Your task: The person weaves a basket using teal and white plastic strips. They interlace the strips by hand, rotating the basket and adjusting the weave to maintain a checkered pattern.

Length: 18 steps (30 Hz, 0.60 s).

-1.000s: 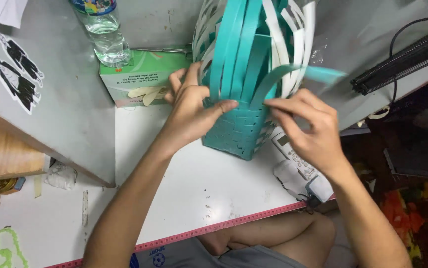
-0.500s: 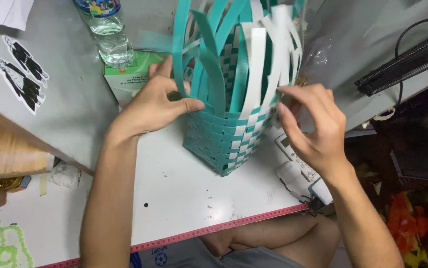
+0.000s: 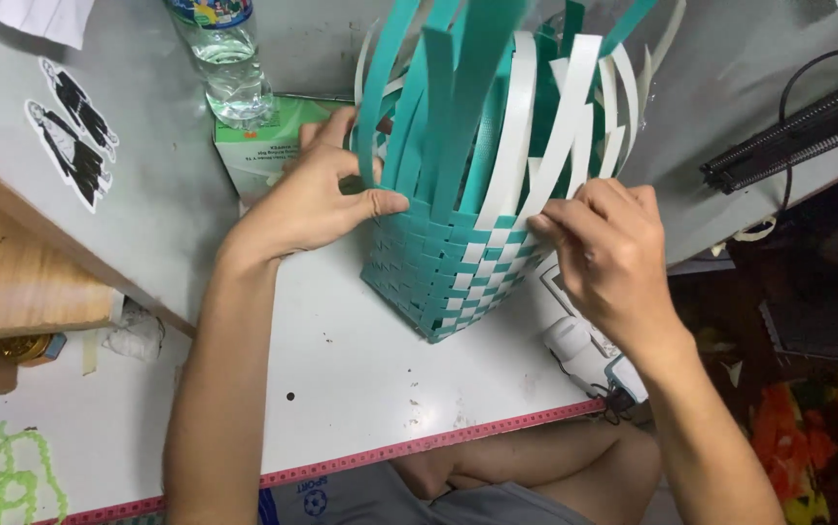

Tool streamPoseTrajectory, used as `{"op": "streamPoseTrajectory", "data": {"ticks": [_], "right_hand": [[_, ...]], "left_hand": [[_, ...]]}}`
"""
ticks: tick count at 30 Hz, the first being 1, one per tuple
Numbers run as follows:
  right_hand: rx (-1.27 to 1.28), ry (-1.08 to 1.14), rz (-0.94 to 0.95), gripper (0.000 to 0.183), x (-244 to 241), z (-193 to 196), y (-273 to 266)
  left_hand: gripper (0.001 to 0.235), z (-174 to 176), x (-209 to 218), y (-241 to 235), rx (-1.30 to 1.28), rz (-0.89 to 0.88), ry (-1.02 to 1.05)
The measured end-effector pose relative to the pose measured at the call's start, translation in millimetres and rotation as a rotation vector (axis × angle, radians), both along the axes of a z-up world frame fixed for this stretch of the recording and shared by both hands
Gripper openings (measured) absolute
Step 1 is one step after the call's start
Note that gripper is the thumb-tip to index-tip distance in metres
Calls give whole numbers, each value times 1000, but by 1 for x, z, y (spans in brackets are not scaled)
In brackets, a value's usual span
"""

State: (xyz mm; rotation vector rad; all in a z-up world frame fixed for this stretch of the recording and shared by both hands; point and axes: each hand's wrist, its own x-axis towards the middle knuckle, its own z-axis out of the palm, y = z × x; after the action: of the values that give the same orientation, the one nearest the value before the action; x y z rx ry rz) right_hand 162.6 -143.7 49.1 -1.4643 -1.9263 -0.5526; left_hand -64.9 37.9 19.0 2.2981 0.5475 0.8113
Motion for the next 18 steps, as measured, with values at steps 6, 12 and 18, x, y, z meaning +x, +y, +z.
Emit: {"op": "streamPoseTrajectory", "data": {"ticks": [6,12,18], "right_hand": [[-21,-10,-61,10,-8,2,-11],[-68,14,-72,27,-5,-9,-13],[44,-66,-33,8,-1,-16,-12]], "left_hand": [[36,1,1,-15,-21,87,-96],[66,4,-5,-117,259,687,-571],[10,-18,30,-129,941,358,-388]]}}
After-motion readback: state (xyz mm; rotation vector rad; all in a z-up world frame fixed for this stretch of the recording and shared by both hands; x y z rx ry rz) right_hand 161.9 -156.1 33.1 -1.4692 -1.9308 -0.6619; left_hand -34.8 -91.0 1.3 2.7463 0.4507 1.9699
